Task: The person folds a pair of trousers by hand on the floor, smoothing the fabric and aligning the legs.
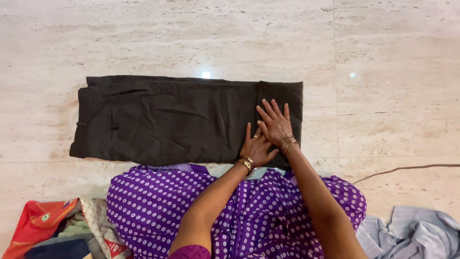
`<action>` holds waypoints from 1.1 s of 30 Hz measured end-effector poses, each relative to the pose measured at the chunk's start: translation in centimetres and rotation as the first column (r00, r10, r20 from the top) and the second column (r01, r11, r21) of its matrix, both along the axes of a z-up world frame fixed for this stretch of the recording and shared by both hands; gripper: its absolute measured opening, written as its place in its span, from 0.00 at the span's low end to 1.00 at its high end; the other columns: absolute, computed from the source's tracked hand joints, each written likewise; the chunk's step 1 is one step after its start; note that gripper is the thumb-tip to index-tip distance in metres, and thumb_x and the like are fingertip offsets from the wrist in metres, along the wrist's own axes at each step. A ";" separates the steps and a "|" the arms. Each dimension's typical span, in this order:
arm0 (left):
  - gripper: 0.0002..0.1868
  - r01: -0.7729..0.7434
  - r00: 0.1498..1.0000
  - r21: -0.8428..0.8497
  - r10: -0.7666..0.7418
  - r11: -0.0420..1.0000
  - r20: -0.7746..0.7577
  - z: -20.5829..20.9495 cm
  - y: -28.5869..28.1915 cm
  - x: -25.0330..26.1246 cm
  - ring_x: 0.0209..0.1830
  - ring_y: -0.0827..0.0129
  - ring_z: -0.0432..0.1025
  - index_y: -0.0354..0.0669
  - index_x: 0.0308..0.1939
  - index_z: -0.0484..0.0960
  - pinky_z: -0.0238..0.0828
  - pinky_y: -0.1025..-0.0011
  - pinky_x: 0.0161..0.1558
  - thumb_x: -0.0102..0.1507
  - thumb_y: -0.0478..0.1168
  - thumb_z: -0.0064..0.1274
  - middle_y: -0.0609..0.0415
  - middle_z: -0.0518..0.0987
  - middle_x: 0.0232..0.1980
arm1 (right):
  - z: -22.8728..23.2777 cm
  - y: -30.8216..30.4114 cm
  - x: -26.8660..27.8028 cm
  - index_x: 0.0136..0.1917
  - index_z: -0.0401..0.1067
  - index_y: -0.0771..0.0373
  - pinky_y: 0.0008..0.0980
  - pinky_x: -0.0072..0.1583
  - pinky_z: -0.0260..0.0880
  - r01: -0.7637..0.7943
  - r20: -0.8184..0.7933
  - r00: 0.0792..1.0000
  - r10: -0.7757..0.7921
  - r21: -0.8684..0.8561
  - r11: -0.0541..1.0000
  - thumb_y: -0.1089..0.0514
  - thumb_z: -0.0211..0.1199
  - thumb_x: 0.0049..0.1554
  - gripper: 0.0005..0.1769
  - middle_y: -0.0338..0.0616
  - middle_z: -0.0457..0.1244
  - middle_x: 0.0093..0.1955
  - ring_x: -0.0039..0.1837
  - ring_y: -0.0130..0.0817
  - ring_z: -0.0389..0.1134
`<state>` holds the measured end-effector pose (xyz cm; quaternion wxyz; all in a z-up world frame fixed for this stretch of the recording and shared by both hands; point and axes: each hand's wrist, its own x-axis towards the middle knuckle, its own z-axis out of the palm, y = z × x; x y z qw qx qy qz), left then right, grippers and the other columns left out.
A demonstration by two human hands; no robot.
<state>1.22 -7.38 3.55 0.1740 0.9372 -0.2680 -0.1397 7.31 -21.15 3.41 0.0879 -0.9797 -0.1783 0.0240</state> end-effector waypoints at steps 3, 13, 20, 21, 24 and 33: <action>0.34 -0.005 0.998 -0.094 0.011 0.996 0.065 -0.6 0.2 -0.2 0.84 0.55 0.40 0.62 0.72 0.70 0.19 0.32 0.75 0.65 0.66 0.40 0.55 0.55 0.81 | -0.6 -0.3 3.2 0.80 0.56 0.48 0.61 0.79 0.27 0.044 0.014 0.999 -0.043 -0.039 0.998 0.39 0.50 0.63 0.35 0.36 0.44 0.85 0.85 0.42 0.39; 0.36 -0.048 0.990 -0.094 0.060 0.994 0.128 -0.9 0.0 -0.2 0.84 0.60 0.40 0.64 0.75 0.64 0.24 0.34 0.75 0.64 0.65 0.41 0.61 0.51 0.83 | -2.0 -2.3 4.7 0.84 0.45 0.60 0.58 0.80 0.27 0.463 0.088 0.879 -0.469 0.083 0.883 0.36 0.44 0.67 0.41 0.46 0.37 0.87 0.86 0.46 0.34; 0.38 -0.063 0.973 -0.084 0.080 0.994 0.216 -2.1 -0.4 -0.7 0.84 0.61 0.40 0.64 0.79 0.59 0.26 0.34 0.75 0.66 0.65 0.40 0.62 0.48 0.84 | -3.6 -5.4 -4.9 0.84 0.42 0.58 0.60 0.79 0.28 0.655 -0.014 0.753 -0.658 -0.088 0.751 0.34 0.36 0.67 0.41 0.43 0.35 0.87 0.86 0.43 0.34; 0.38 -0.091 0.969 -0.064 0.103 0.994 0.223 -2.3 -0.5 -1.4 0.84 0.61 0.40 0.64 0.79 0.58 0.26 0.33 0.75 0.66 0.65 0.40 0.62 0.48 0.84 | -3.5 -5.3 -6.4 0.84 0.43 0.57 0.60 0.79 0.28 0.668 -0.032 0.739 -0.673 -0.102 0.737 0.34 0.36 0.66 0.41 0.43 0.35 0.87 0.86 0.42 0.34; 0.37 -0.163 0.956 -0.036 0.167 0.986 0.243 -2.9 -1.1 -3.0 0.83 0.61 0.41 0.61 0.79 0.56 0.26 0.32 0.74 0.67 0.64 0.38 0.61 0.47 0.84 | -2.8 -5.2 -9.4 0.83 0.45 0.57 0.60 0.78 0.34 0.691 -0.058 0.712 -0.700 -0.120 0.713 0.34 0.38 0.66 0.40 0.42 0.36 0.87 0.86 0.42 0.35; 0.38 -0.079 0.965 -0.041 0.087 0.996 0.249 -5.6 3.9 -11.1 0.83 0.61 0.45 0.58 0.80 0.55 0.33 0.46 0.78 0.66 0.58 0.44 0.59 0.48 0.84 | -1.7 -5.5 -13.5 0.75 0.62 0.59 0.49 0.63 0.68 0.779 -0.239 0.626 -0.742 0.172 0.603 0.40 0.71 0.53 0.43 0.57 0.61 0.69 0.67 0.55 0.65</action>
